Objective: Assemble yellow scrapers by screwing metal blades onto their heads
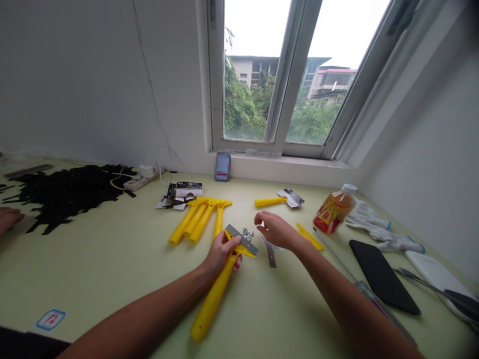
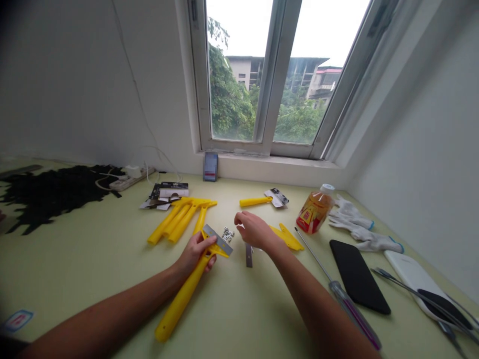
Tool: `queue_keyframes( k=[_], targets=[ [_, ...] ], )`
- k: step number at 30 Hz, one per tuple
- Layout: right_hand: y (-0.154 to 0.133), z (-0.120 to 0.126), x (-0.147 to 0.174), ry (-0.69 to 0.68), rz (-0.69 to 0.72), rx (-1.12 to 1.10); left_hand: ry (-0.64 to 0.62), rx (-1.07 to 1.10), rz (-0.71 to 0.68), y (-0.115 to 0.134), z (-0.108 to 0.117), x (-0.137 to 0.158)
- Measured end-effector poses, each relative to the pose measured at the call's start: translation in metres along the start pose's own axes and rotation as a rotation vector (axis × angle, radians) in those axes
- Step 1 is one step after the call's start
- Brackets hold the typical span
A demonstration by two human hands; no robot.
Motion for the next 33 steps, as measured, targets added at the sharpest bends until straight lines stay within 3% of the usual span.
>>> queue_keyframes(
  k=[4, 9, 13, 21, 33],
  targets=[
    [0.027, 0.023, 0.001, -0.110, -0.065, 0.040, -0.006, 0.018, 0.011, -0.001, 0.001, 0.000],
    [0.077, 0.046, 0.011, -0.200, -0.276, 0.212, -0.002, 0.000, 0.037, 0.002, -0.001, 0.003],
    [0.102, 0.052, 0.019, -0.265, -0.392, 0.309, -0.005, -0.005, 0.054, 0.005, -0.002, 0.005],
    [0.106, 0.038, 0.024, -0.334, -0.421, 0.273, 0.011, 0.033, 0.059, -0.001, 0.000, 0.001],
    [0.098, 0.062, 0.018, -0.229, -0.288, 0.228, -0.033, 0.088, 0.043, -0.007, 0.001, -0.004]
  ],
)
Point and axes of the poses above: each hand's wrist, its own x-axis away from the middle knuckle, its own z-axis out of the back of the hand, y = z × x, the point moved 5 cm from there along -x, towards the middle knuckle, and after that the axes turned 15 degrees about y, right-handed, at the moved point
